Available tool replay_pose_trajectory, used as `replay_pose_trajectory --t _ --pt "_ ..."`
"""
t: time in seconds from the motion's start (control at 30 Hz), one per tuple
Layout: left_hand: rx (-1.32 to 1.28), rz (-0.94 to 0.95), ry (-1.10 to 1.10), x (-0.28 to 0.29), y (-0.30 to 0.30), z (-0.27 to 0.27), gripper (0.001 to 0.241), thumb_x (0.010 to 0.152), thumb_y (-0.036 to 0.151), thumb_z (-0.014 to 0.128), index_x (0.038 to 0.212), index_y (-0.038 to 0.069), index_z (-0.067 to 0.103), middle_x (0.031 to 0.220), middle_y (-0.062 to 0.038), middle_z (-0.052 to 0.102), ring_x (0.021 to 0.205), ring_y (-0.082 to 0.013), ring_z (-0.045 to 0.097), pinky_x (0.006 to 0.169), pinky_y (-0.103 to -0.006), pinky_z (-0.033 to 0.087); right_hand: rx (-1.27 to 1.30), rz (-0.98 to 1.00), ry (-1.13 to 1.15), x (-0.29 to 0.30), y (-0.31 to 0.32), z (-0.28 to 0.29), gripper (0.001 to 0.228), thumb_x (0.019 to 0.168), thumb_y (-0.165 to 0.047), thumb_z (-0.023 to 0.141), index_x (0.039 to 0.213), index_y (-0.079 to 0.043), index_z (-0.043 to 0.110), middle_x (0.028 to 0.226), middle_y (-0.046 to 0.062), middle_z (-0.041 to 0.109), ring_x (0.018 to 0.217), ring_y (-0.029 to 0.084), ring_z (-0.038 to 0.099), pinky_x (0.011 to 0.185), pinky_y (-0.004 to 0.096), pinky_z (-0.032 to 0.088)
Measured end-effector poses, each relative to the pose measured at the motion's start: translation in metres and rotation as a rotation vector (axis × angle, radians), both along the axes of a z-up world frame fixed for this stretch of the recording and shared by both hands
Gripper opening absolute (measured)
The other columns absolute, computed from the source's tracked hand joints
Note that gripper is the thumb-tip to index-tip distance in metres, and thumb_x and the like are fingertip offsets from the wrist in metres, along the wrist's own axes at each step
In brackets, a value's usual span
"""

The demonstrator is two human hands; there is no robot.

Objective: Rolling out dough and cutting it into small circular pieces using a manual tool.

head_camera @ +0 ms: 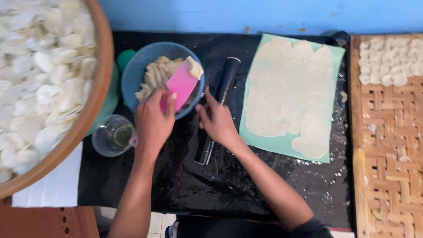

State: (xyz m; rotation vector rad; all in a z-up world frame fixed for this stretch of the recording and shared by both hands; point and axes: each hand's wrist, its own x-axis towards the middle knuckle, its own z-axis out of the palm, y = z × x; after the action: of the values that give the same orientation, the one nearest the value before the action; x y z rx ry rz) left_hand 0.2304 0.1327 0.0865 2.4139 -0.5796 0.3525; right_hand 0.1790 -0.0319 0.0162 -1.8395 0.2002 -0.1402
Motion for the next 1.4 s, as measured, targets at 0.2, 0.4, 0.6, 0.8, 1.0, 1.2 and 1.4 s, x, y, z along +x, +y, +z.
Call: replay_pose_trajectory --t 0.2,0.4,0.6,0.8,1.0,1.2,1.4 --pt "-0.126 -0.070 0.457 -0.096 -0.039 -0.002 0.016 0.100 0.020 0.062 0.104 0.004 0.061 0.085 -0.021 0.070 0.085 -0.0418 0.070 0.065 -0.0479 0.051 0.472 0.010 0.315 -0.139 -0.040 -0.012 0.037 0.103 -0.029 0.059 0.124 -0.001 0.071 0.082 0.004 0.068 0.063 0.008 0.063 0.060 0.023 0.056" --pt "-0.175 -0.385 0.429 -0.130 -0.095 -0.037 0.021 0.103 0.014 0.059 0.123 0.009 0.065 0.090 -0.018 0.065 0.082 -0.0395 0.065 0.068 -0.0483 0.050 0.707 -0.365 0.442 -0.204 -0.081 -0.041 0.033 0.101 -0.027 0.053 0.126 -0.005 0.059 0.091 0.010 0.071 0.066 0.014 0.066 0.059 0.029 0.058" --pt "0.121 -0.583 0.367 -0.110 -0.133 -0.074 0.042 0.097 0.011 0.064 0.139 0.018 0.065 0.093 -0.012 0.062 0.079 -0.0250 0.065 0.071 -0.0383 0.058 0.672 -0.671 0.292 -0.209 -0.116 -0.073 0.031 0.103 -0.024 0.055 0.115 0.005 0.058 0.102 0.014 0.072 0.079 0.020 0.073 0.067 0.033 0.061" --pt "0.250 -0.708 0.238 -0.090 -0.155 -0.080 0.047 0.096 0.004 0.062 0.140 0.021 0.065 0.099 -0.011 0.060 0.089 -0.0236 0.061 0.085 -0.0377 0.057 0.582 -0.641 0.359 -0.231 -0.151 -0.092 0.031 0.104 -0.021 0.057 0.106 0.010 0.062 0.096 0.019 0.075 0.082 0.023 0.076 0.067 0.032 0.061" --pt "0.314 -0.802 0.190 -0.082 -0.175 -0.069 0.066 0.082 -0.009 0.061 0.141 0.020 0.066 0.101 -0.012 0.059 0.097 -0.0279 0.059 0.090 -0.0411 0.052 0.604 -0.595 0.369 -0.234 -0.156 -0.094 0.031 0.102 -0.021 0.057 0.105 0.010 0.063 0.096 0.019 0.076 0.078 0.023 0.075 0.065 0.031 0.061" --pt "0.336 -0.868 0.128 -0.072 -0.184 -0.077 0.068 0.080 -0.012 0.059 0.139 0.021 0.068 0.105 -0.012 0.059 0.099 -0.0266 0.058 0.090 -0.0404 0.051 0.615 -0.585 0.374 -0.236 -0.156 -0.101 0.030 0.103 -0.020 0.056 0.105 0.010 0.062 0.097 0.019 0.077 0.078 0.022 0.076 0.066 0.030 0.061" --pt "0.506 -0.905 0.064 -0.062 -0.190 -0.078 0.065 0.080 -0.008 0.058 0.137 0.021 0.069 0.104 -0.014 0.059 0.100 -0.0276 0.057 0.086 -0.0412 0.049 0.594 -0.588 0.387 -0.234 -0.155 -0.096 0.031 0.103 -0.019 0.057 0.103 0.011 0.062 0.096 0.020 0.078 0.079 0.021 0.076 0.066 0.030 0.061"
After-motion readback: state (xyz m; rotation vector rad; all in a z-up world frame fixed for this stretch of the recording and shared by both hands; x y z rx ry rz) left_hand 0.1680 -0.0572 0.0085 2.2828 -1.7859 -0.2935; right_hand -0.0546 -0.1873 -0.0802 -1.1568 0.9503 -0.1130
